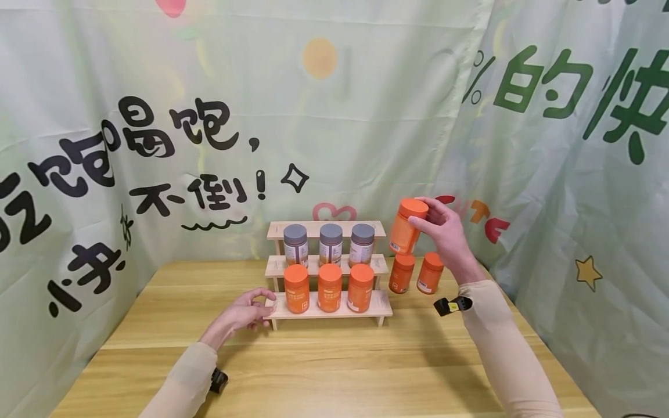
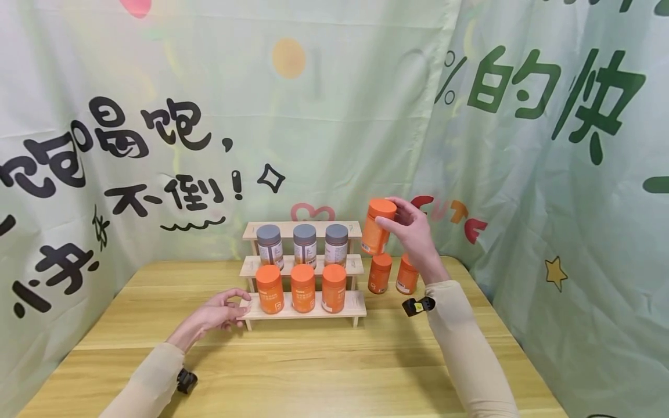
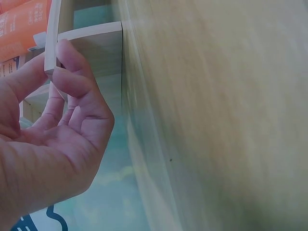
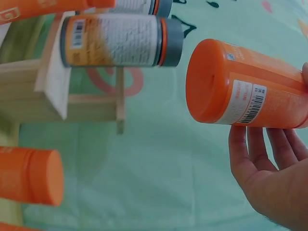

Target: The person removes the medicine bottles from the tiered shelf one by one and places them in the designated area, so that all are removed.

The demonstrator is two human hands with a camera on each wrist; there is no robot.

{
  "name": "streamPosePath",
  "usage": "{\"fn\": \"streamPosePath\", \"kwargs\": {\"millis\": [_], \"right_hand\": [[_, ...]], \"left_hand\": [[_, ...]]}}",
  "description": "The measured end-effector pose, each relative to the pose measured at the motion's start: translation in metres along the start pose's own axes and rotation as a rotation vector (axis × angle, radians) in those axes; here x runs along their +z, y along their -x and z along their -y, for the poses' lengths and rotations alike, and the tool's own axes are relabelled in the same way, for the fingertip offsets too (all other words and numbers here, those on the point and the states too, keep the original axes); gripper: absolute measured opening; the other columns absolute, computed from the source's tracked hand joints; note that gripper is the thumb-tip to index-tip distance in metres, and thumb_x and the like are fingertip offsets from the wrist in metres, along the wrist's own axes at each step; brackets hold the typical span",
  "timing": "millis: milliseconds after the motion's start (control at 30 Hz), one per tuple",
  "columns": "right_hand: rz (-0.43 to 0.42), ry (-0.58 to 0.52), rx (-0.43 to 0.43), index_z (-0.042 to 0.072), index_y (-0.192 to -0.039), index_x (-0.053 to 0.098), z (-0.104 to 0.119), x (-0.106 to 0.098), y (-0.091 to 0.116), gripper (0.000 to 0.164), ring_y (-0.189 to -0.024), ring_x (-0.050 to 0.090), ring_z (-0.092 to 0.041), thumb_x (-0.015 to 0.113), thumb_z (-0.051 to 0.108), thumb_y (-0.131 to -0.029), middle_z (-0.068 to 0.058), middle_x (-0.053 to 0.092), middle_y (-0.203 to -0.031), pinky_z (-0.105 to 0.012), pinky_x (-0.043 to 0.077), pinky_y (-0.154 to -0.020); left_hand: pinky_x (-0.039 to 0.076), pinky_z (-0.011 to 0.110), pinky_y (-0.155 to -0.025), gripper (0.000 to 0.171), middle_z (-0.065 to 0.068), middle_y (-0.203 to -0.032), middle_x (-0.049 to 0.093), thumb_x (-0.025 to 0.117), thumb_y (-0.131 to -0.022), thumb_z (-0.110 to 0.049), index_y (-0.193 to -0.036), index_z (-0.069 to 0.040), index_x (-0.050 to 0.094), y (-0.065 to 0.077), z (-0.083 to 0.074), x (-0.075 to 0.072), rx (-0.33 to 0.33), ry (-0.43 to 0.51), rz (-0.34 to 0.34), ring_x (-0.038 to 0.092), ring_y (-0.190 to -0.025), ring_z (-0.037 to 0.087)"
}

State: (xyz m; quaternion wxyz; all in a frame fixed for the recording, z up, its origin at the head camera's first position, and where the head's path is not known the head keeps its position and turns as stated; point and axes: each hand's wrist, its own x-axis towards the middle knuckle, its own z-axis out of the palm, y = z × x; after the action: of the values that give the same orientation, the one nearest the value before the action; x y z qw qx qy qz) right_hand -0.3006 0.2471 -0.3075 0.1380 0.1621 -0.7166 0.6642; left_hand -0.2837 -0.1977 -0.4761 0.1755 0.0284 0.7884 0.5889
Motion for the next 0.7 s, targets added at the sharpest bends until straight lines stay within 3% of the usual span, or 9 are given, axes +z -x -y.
{"fn": "streamPosePath", "kwargs": {"millis": [233,700], "right_hand": [[-0.061,-0.006,-0.003,0.01,-0.132,0.057,-0.016,-0.018,0.013,0.046,-0.101,0.062,-0.006,0.073,0.014,-0.089,0.011,0.067,-0.111,-0.015,0.052,-0.083],[-0.122,0.025,0.081,0.012,-0.135,0.054,-0.041,-0.048,0.03,0.051,-0.1,0.061,-0.003,0.074,0.017,-0.088,0.015,0.066,-0.111,-0.012,0.051,-0.08]], "left_hand": [[0.043,0.028,-0.053,0.034,0.005,-0.078,0.057,0.067,-0.092,-0.015,-0.122,-0.009,0.053,0.001,-0.001,0.001,0.008,-0.009,0.0,0.063,-0.065,0.018],[0.044,0.028,-0.053,0.034,0.005,-0.079,0.056,0.068,-0.092,-0.014,-0.122,-0.009,0.053,0.001,-0.001,0.0,0.005,0.008,-0.001,0.064,-0.066,0.019]]}}
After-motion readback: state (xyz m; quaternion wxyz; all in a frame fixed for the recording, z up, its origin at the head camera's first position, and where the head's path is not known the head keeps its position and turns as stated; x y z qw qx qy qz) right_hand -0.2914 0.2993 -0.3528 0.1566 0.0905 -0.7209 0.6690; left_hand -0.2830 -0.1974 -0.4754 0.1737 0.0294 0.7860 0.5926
